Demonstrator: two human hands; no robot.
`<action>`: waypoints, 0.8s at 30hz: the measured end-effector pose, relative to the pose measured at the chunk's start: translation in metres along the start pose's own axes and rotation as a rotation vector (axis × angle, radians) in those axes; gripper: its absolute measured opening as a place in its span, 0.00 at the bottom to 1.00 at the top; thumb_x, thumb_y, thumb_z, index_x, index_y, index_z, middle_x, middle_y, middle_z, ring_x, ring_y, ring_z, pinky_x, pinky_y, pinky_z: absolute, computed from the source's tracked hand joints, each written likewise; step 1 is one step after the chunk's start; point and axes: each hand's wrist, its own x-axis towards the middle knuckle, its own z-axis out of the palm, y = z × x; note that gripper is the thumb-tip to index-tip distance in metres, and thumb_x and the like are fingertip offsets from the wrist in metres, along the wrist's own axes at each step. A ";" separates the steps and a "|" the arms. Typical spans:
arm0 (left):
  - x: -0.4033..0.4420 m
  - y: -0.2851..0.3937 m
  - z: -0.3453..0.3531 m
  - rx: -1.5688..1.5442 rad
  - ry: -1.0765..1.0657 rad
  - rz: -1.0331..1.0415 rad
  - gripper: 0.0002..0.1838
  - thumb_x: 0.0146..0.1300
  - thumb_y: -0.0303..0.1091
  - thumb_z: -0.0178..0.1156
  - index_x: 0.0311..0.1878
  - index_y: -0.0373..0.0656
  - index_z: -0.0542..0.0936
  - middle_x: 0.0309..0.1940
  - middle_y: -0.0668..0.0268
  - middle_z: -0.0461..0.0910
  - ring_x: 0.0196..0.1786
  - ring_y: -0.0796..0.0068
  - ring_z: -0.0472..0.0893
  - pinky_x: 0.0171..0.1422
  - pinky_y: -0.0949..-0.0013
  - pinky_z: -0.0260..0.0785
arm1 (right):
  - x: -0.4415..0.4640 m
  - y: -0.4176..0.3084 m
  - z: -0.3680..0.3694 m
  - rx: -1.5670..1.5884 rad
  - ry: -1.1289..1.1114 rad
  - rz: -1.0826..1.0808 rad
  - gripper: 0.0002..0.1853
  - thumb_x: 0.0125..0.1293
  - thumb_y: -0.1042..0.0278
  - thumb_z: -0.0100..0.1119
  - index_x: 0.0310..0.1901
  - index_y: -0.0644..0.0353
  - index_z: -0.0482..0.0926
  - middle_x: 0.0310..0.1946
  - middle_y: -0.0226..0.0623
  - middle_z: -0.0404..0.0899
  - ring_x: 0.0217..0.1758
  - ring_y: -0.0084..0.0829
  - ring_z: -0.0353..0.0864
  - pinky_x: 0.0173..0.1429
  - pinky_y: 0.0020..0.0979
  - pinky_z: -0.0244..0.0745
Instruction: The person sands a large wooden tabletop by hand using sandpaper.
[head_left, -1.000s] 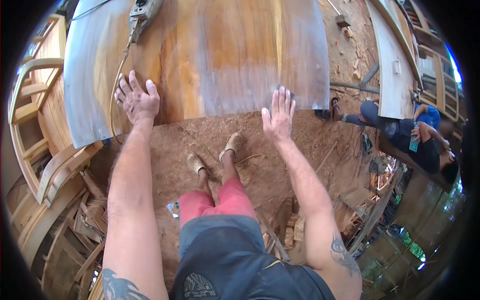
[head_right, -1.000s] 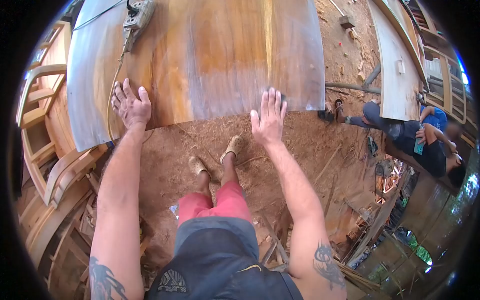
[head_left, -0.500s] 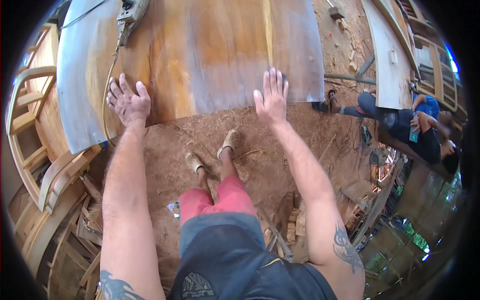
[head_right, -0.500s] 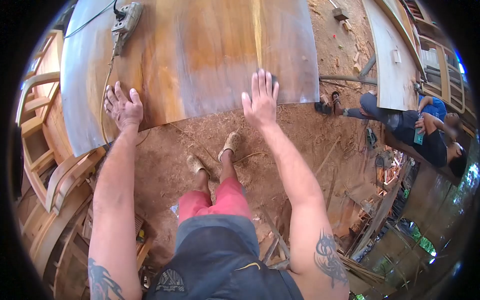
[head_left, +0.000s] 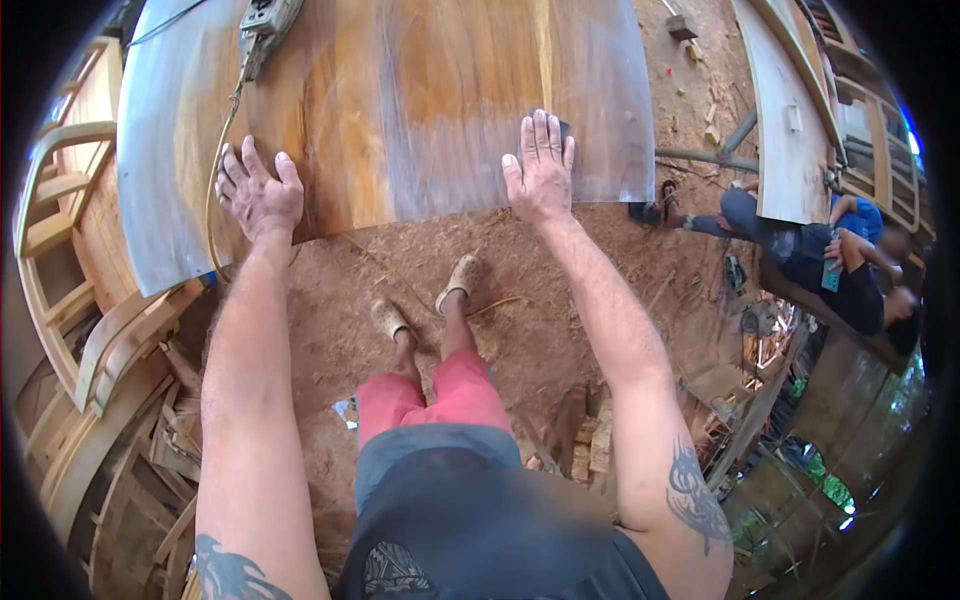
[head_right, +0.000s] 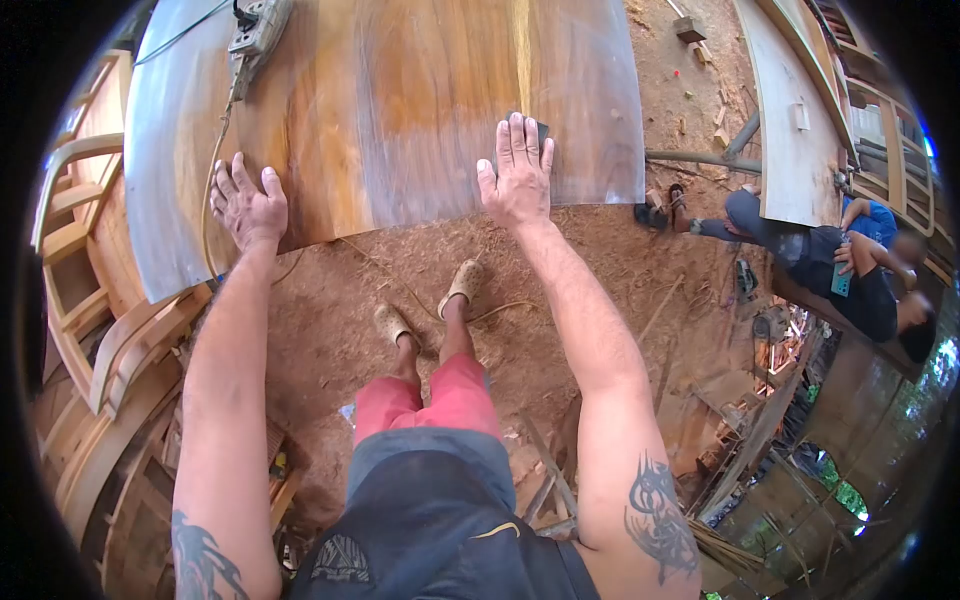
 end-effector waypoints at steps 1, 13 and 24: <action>0.003 0.001 -0.001 -0.005 -0.004 0.003 0.38 0.74 0.59 0.54 0.83 0.56 0.66 0.85 0.54 0.59 0.85 0.44 0.58 0.88 0.41 0.46 | 0.005 -0.001 0.000 -0.004 0.002 0.013 0.41 0.79 0.49 0.46 0.86 0.64 0.54 0.90 0.49 0.43 0.94 0.49 0.36 0.91 0.61 0.26; 0.002 0.003 -0.005 -0.003 0.000 0.002 0.38 0.73 0.58 0.54 0.82 0.55 0.66 0.84 0.54 0.61 0.85 0.46 0.59 0.89 0.41 0.45 | -0.005 -0.008 -0.007 -0.016 -0.069 0.004 0.41 0.79 0.50 0.46 0.87 0.63 0.52 0.90 0.49 0.42 0.94 0.48 0.36 0.91 0.61 0.26; 0.004 0.004 -0.004 -0.019 0.035 0.013 0.37 0.72 0.58 0.55 0.81 0.54 0.68 0.83 0.51 0.62 0.83 0.43 0.61 0.88 0.41 0.47 | -0.011 -0.013 -0.010 -0.047 -0.054 -0.023 0.41 0.79 0.49 0.45 0.86 0.63 0.54 0.90 0.51 0.44 0.93 0.48 0.39 0.91 0.61 0.29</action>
